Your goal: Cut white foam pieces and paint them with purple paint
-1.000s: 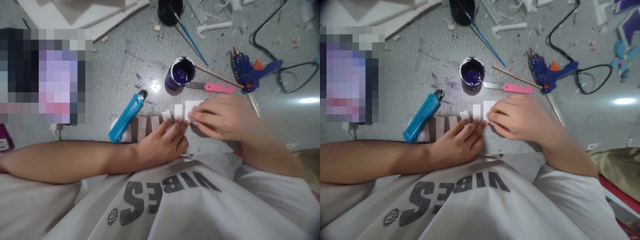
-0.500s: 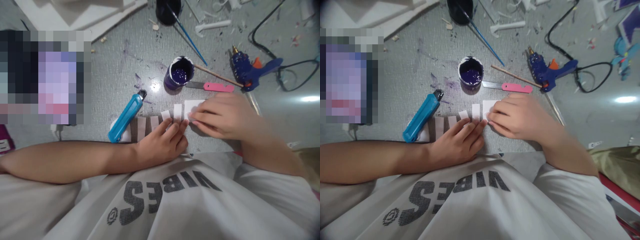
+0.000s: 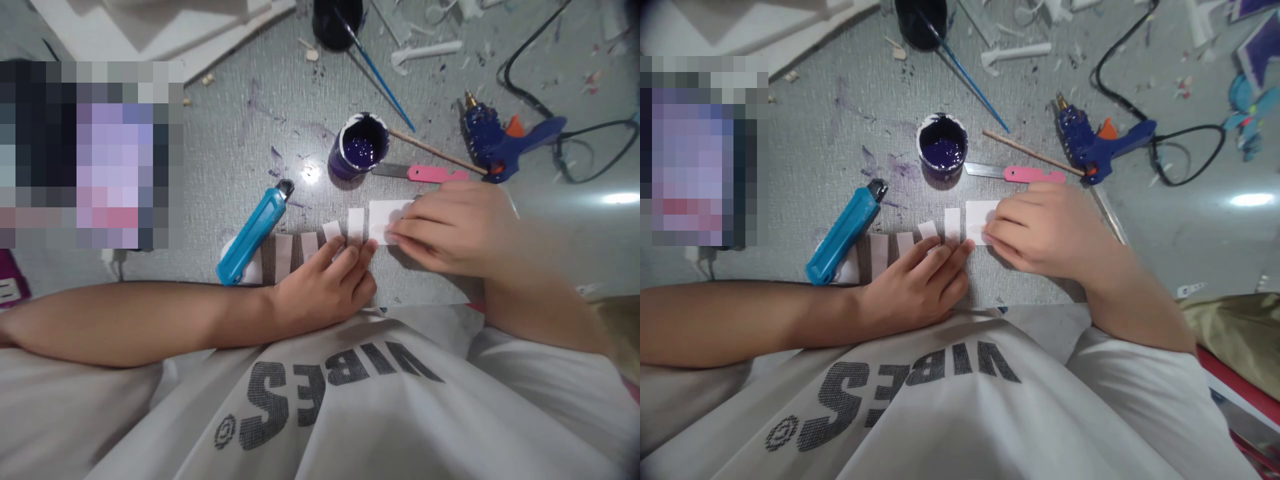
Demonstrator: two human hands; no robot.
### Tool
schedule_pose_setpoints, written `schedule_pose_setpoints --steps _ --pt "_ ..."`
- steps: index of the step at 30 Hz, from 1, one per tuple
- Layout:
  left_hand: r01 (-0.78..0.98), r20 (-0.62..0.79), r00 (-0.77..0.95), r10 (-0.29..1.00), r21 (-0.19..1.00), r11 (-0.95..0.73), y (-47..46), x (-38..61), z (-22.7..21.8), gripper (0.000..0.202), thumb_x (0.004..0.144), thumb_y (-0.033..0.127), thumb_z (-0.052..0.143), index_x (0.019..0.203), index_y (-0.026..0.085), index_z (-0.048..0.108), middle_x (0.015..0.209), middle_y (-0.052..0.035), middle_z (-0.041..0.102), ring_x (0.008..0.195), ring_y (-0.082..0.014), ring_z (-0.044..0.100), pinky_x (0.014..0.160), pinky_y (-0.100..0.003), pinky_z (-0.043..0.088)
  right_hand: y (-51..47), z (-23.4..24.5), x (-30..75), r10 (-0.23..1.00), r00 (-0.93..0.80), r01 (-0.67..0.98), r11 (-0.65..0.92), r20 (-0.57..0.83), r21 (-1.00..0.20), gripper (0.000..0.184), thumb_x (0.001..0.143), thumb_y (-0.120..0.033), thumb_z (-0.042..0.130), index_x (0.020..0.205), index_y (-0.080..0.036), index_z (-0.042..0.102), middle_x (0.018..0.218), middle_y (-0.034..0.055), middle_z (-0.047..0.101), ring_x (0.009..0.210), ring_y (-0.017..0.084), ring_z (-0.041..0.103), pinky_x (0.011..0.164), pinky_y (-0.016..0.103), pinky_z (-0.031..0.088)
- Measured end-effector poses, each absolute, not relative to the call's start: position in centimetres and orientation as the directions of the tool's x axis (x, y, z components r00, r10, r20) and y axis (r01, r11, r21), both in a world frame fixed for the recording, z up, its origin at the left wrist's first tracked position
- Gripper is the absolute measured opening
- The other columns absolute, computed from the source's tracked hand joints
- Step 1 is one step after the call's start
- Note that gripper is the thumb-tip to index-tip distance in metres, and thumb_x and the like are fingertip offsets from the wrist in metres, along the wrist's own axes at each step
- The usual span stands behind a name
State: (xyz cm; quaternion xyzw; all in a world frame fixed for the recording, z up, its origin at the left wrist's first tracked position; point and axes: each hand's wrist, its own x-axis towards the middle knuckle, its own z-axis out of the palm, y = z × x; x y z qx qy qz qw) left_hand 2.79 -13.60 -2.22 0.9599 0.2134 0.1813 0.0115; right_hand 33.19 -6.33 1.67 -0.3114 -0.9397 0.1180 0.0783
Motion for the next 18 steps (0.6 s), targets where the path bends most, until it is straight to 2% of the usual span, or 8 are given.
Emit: schedule_pose_setpoints --steps 3,6,10,16,18 --pt "0.401 0.348 0.840 0.416 0.117 -0.909 -13.59 2.78 -2.20 0.009 0.116 0.017 0.080 0.123 0.013 0.084 0.160 -0.0302 0.087 0.132 -0.0332 0.086 0.124 -0.052 0.069 -6.30 1.42 33.17 0.647 -0.761 0.613 0.742 0.051 -0.272 0.023 0.121 -0.030 0.073 0.105 -0.033 0.089 0.098 0.0032 0.091 0.089 0.028 0.080 0.083 0.048 0.054" --pt "0.410 0.364 0.838 0.406 0.071 -0.909 -13.47 2.89 -2.02 0.012 0.119 0.018 0.074 0.118 0.014 0.085 0.155 -0.0280 0.090 0.128 -0.0320 0.087 0.121 -0.049 0.071 -6.20 1.12 33.31 0.651 -0.759 0.623 0.736 0.026 -0.265 0.028 0.124 -0.032 0.067 0.108 -0.033 0.089 0.102 0.0036 0.093 0.093 0.030 0.083 0.085 0.049 0.058" --pt "0.422 0.364 0.837 0.408 0.043 -0.905 -13.39 2.95 -1.90 0.018 0.120 0.015 0.068 0.116 0.016 0.086 0.154 -0.0247 0.091 0.125 -0.0294 0.087 0.119 -0.048 0.071 -6.09 0.97 33.40 0.668 -0.744 0.629 0.711 0.024 -0.314 0.030 0.126 -0.034 0.066 0.111 -0.033 0.091 0.105 0.0037 0.094 0.095 0.030 0.085 0.087 0.049 0.060" --pt "0.387 0.336 0.844 0.419 0.158 -0.908 -13.60 2.66 -2.26 0.011 0.114 0.019 0.082 0.122 0.012 0.084 0.162 -0.0325 0.085 0.135 -0.0349 0.085 0.125 -0.053 0.069 -5.99 1.52 33.07 0.689 -0.725 0.652 0.685 -0.002 -0.325 0.031 0.127 -0.039 0.068 0.107 -0.035 0.092 0.103 0.0012 0.095 0.093 0.029 0.086 0.085 0.049 0.060" --pt "0.388 0.328 0.844 0.424 0.171 -0.906 -13.62 2.63 -2.30 0.011 0.114 0.020 0.083 0.123 0.014 0.084 0.164 -0.0314 0.085 0.137 -0.0351 0.084 0.126 -0.054 0.069 -5.99 1.65 32.98 0.694 -0.720 0.657 0.677 -0.009 -0.333 0.031 0.127 -0.041 0.069 0.107 -0.035 0.092 0.104 0.0009 0.096 0.094 0.029 0.087 0.086 0.049 0.061"
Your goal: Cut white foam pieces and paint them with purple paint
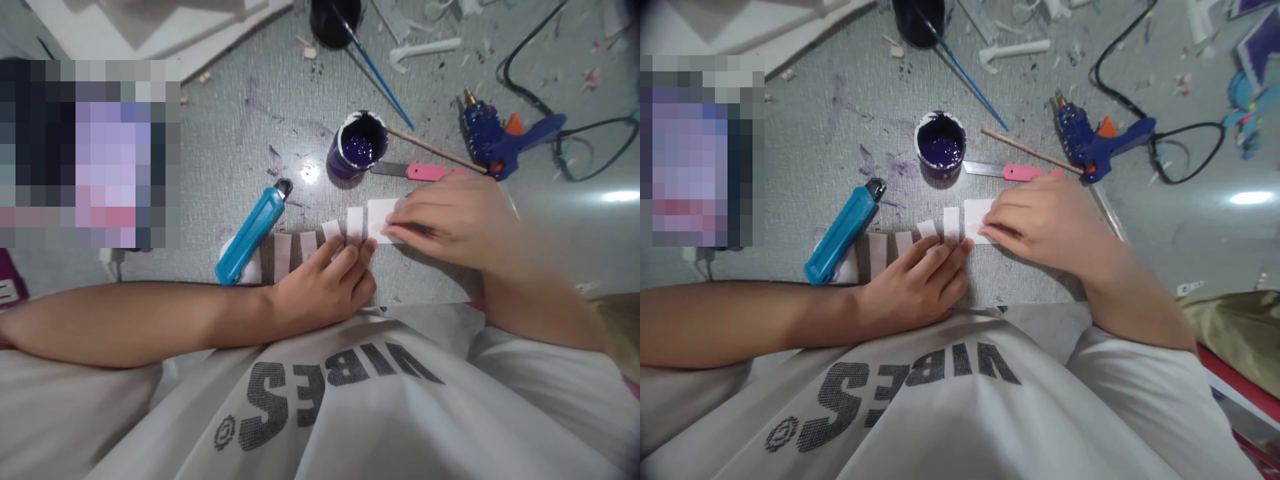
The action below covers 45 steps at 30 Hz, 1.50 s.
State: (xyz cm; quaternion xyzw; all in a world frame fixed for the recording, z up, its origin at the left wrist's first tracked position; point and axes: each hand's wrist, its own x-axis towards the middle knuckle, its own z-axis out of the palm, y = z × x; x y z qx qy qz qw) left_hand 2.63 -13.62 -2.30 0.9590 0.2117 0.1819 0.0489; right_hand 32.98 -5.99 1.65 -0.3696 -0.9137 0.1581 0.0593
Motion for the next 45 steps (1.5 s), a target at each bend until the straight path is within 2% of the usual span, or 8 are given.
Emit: schedule_pose_setpoints --steps 7,11,15,21,28,34,42,45 --pt "0.413 0.348 0.845 0.407 0.060 -0.909 -13.4 2.8 -2.0 0.014 0.119 0.021 0.073 0.120 0.016 0.086 0.157 -0.0255 0.090 0.129 -0.0314 0.086 0.119 -0.050 0.072 -6.1 1.4 33.0 0.705 -0.709 0.660 0.663 -0.002 -0.354 0.034 0.127 -0.047 0.070 0.105 -0.034 0.093 0.102 0.0022 0.095 0.093 0.029 0.088 0.085 0.048 0.063" --pt "0.411 0.346 0.847 0.404 0.057 -0.910 -13.4 2.9 -2.0 0.010 0.118 0.022 0.077 0.120 0.017 0.085 0.158 -0.0256 0.090 0.130 -0.0317 0.086 0.119 -0.051 0.072 -6.1 1.2 33.1 0.702 -0.712 0.665 0.667 -0.016 -0.335 0.038 0.129 -0.049 0.065 0.105 -0.035 0.091 0.102 0.0015 0.095 0.093 0.028 0.087 0.086 0.048 0.063" --pt "0.433 0.360 0.840 0.406 0.008 -0.902 -13.5 2.9 -2.0 0.014 0.121 0.022 0.073 0.114 0.021 0.085 0.152 -0.0188 0.093 0.125 -0.0289 0.088 0.118 -0.049 0.073 -6.0 1.2 33.3 0.690 -0.724 0.647 0.677 -0.005 -0.352 0.036 0.130 -0.043 0.066 0.106 -0.034 0.091 0.104 0.0012 0.096 0.093 0.027 0.087 0.086 0.047 0.063" --pt "0.415 0.366 0.833 0.415 0.083 -0.906 -13.6 2.7 -2.2 0.011 0.116 0.024 0.080 0.122 0.016 0.084 0.158 -0.0259 0.089 0.139 -0.0339 0.085 0.130 -0.056 0.065 -6.0 0.5 34.0 0.697 -0.717 0.630 0.658 0.017 -0.413 0.033 0.128 -0.034 0.061 0.117 -0.032 0.093 0.112 0.0036 0.096 0.098 0.029 0.087 0.091 0.047 0.063" --pt "0.449 0.315 0.847 0.427 0.005 -0.894 -13.7 2.5 -1.4 0.020 0.120 0.031 0.070 0.123 0.021 0.088 0.163 -0.0186 0.089 0.138 -0.0295 0.085 0.112 -0.042 0.059 -5.6 0.8 33.1 0.691 -0.718 0.658 0.633 -0.085 -0.407 0.037 0.125 -0.033 0.054 0.114 -0.026 0.088 0.107 0.0098 0.092 0.095 0.032 0.083 0.084 0.045 0.057" --pt "0.436 0.305 0.858 0.412 -0.009 -0.900 -13.6 2.2 -1.1 0.020 0.117 0.035 0.075 0.128 0.023 0.087 0.167 -0.0166 0.087 0.138 -0.0310 0.084 0.105 -0.043 0.053 -5.3 0.9 32.9 0.669 -0.737 0.650 0.665 -0.093 -0.366 0.037 0.123 -0.030 0.051 0.109 -0.022 0.084 0.101 0.0115 0.089 0.090 0.029 0.078 0.081 0.042 0.051" --pt "0.405 0.215 0.894 0.394 -0.007 -0.915 -13.5 1.7 -1.1 0.039 0.117 0.044 0.077 0.150 0.024 0.082 0.182 -0.0185 0.077 0.152 -0.0346 0.078 0.102 -0.044 0.051 -5.9 0.7 32.6 0.632 -0.774 0.613 0.728 -0.045 -0.307 0.037 0.125 -0.022 0.051 0.109 -0.019 0.084 0.103 0.0118 0.089 0.095 0.028 0.079 0.085 0.043 0.050" --pt "0.405 0.213 0.895 0.392 -0.017 -0.914 -13.5 1.6 -1.1 0.042 0.118 0.050 0.074 0.151 0.024 0.082 0.181 -0.0184 0.078 0.153 -0.0348 0.076 0.102 -0.045 0.051 -6.0 0.8 32.6 0.623 -0.782 0.601 0.747 -0.015 -0.285 0.038 0.127 -0.024 0.050 0.107 -0.019 0.083 0.099 0.0104 0.087 0.092 0.027 0.076 0.084 0.043 0.048"
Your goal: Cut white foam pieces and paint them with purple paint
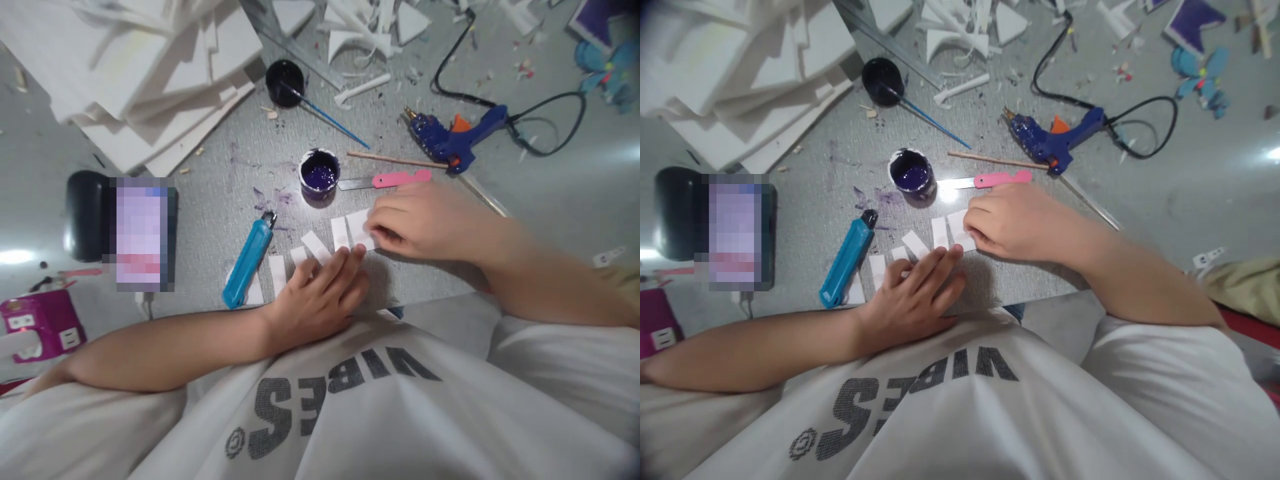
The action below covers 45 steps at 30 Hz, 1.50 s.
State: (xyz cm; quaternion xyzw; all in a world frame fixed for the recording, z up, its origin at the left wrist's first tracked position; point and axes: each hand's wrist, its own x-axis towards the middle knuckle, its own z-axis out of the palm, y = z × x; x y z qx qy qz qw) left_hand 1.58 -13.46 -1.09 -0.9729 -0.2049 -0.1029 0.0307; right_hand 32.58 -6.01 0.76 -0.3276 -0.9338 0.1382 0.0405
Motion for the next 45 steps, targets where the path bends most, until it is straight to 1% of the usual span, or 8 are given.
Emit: schedule_pose_setpoints --steps 5,9,17,22,29,34,38,45 --pt "0.408 0.272 0.883 0.383 -0.040 -0.912 -13.3 1.7 -1.2 0.044 0.119 0.056 0.071 0.143 0.023 0.084 0.164 -0.0178 0.087 0.147 -0.0347 0.078 0.107 -0.048 0.052 -5.8 1.1 32.5 0.625 -0.777 0.620 0.737 -0.078 -0.269 0.040 0.127 -0.023 0.047 0.107 -0.020 0.082 0.096 0.0120 0.084 0.088 0.029 0.070 0.084 0.046 0.044" --pt "0.450 0.299 0.853 0.427 -0.010 -0.893 -13.3 1.7 -1.7 0.067 0.115 0.076 0.074 0.148 0.018 0.083 0.155 -0.0214 0.088 0.148 -0.0400 0.078 0.126 -0.055 0.052 -5.7 1.4 32.3 0.634 -0.765 0.637 0.719 -0.112 -0.279 0.038 0.125 -0.024 0.047 0.107 -0.021 0.080 0.096 0.0113 0.083 0.087 0.028 0.066 0.083 0.046 0.039" --pt "0.523 0.259 0.819 0.511 0.028 -0.852 -13.4 1.6 -2.3 0.099 0.114 0.094 0.062 0.148 0.003 0.081 0.164 -0.0334 0.079 0.160 -0.0495 0.074 0.146 -0.068 0.046 -5.7 1.0 32.5 0.606 -0.792 0.598 0.743 -0.077 -0.300 0.028 0.119 -0.023 0.051 0.104 -0.023 0.075 0.089 0.0065 0.075 0.081 0.025 0.058 0.079 0.043 0.035" --pt "0.529 0.244 0.814 0.527 0.063 -0.846 -13.8 1.4 -2.7 0.098 0.112 0.095 0.066 0.158 0.009 0.080 0.168 -0.0283 0.079 0.160 -0.0489 0.074 0.153 -0.074 0.038 -5.6 0.3 32.4 0.593 -0.803 0.561 0.783 0.052 -0.268 0.030 0.122 -0.025 0.051 0.108 -0.022 0.077 0.106 0.0108 0.081 0.098 0.029 0.066 0.087 0.044 0.048" --pt "0.530 0.242 0.806 0.540 0.109 -0.841 -13.8 1.3 -2.8 0.096 0.108 0.091 0.077 0.164 0.014 0.077 0.163 -0.0253 0.079 0.157 -0.0488 0.073 0.147 -0.077 0.046 -5.3 0.8 32.4 0.607 -0.794 0.583 0.755 -0.014 -0.300 0.030 0.122 -0.023 0.052 0.111 -0.024 0.080 0.118 0.0129 0.083 0.113 0.034 0.072 0.104 0.053 0.059" --pt "0.467 0.349 0.819 0.456 0.057 -0.882 -13.6 1.2 -2.3 0.060 0.115 0.078 0.076 0.133 0.021 0.084 0.134 -0.0165 0.083 0.132 -0.0380 0.076 0.134 -0.069 0.060 -5.3 0.1 32.6 0.601 -0.799 0.574 0.766 0.006 -0.289 0.030 0.123 -0.026 0.052 0.111 -0.022 0.079 0.116 0.0139 0.084 0.111 0.034 0.072 0.104 0.053 0.060" --pt "0.478 0.308 0.836 0.454 -0.004 -0.878 -13.3 1.5 -1.5 0.054 0.122 0.071 0.064 0.118 0.022 0.087 0.120 -0.0150 0.084 0.119 -0.0340 0.076 0.126 -0.063 0.067 -5.4 -1.1 32.8 0.651 -0.759 0.611 0.721 0.018 -0.326 0.027 0.119 -0.025 0.054 0.111 -0.024 0.080 0.114 0.0135 0.084 0.112 0.034 0.072 0.107 0.054 0.059" --pt "0.437 0.338 0.849 0.406 -0.019 -0.899 -13.3 1.6 -1.9 0.055 0.121 0.066 0.067 0.135 0.018 0.088 0.131 -0.0168 0.088 0.129 -0.0362 0.078 0.130 -0.062 0.062 -5.4 -0.9 32.9 0.656 -0.755 0.623 0.717 0.000 -0.313 0.027 0.119 -0.027 0.052 0.110 -0.025 0.077 0.113 0.0134 0.084 0.115 0.036 0.074 0.105 0.054 0.059"
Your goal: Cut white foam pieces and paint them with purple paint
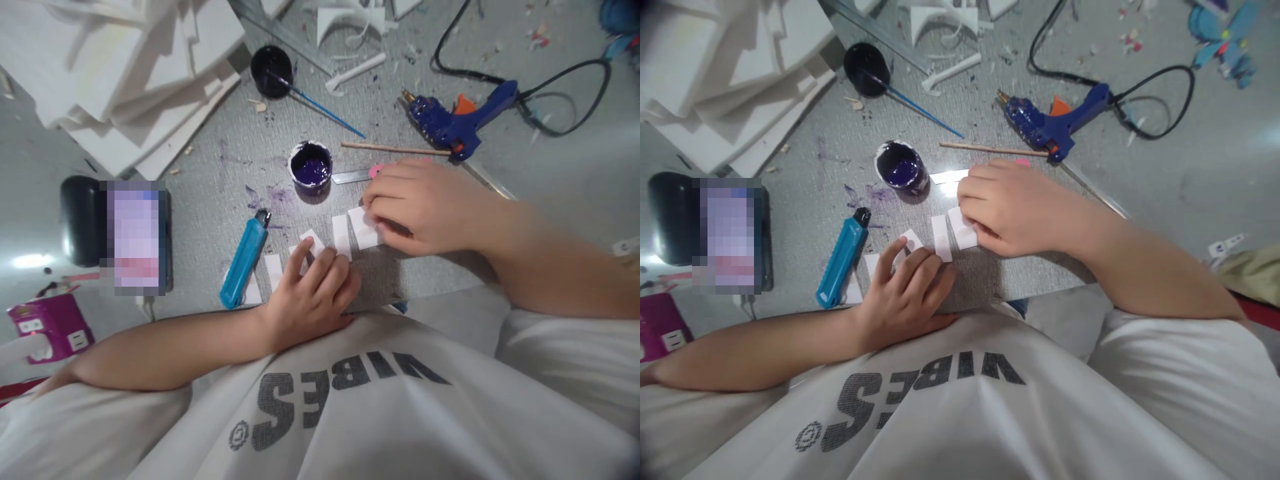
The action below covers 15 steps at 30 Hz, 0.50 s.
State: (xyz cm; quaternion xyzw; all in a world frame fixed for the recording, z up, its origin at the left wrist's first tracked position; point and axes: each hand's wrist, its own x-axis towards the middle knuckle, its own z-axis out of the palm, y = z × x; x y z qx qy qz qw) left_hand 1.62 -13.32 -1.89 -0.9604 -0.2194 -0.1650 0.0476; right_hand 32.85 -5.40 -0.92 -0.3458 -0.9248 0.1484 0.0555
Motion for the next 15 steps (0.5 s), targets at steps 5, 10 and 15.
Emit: schedule_pose_setpoints --steps 5,10,15 --pt "0.465 0.265 0.847 0.460 0.047 -0.884 -13.5 1.6 -2.5 0.082 0.114 0.085 0.071 0.149 0.011 0.083 0.164 -0.0272 0.081 0.159 -0.0476 0.072 0.143 -0.071 0.051 -5.5 0.2 33.0 0.655 -0.756 0.612 0.699 -0.012 -0.370 0.019 0.114 -0.026 0.060 0.108 -0.028 0.078 0.113 0.0118 0.085 0.114 0.037 0.075 0.107 0.056 0.059" --pt "0.475 0.232 0.839 0.492 0.129 -0.870 -13.8 1.3 -2.9 0.083 0.113 0.084 0.076 0.157 0.013 0.080 0.168 -0.0269 0.080 0.163 -0.0505 0.072 0.150 -0.075 0.043 -5.3 1.1 33.2 0.630 -0.774 0.596 0.687 -0.069 -0.415 0.026 0.118 -0.027 0.057 0.104 -0.028 0.078 0.108 0.0110 0.083 0.106 0.034 0.072 0.107 0.055 0.058" --pt "0.470 0.222 0.845 0.487 0.126 -0.873 -13.8 1.2 -2.9 0.082 0.114 0.084 0.074 0.158 0.015 0.080 0.166 -0.0247 0.081 0.163 -0.0499 0.072 0.149 -0.077 0.045 -5.2 1.1 33.1 0.625 -0.776 0.605 0.701 -0.083 -0.378 0.028 0.118 -0.024 0.052 0.104 -0.027 0.077 0.106 0.0106 0.081 0.104 0.033 0.072 0.103 0.053 0.057"
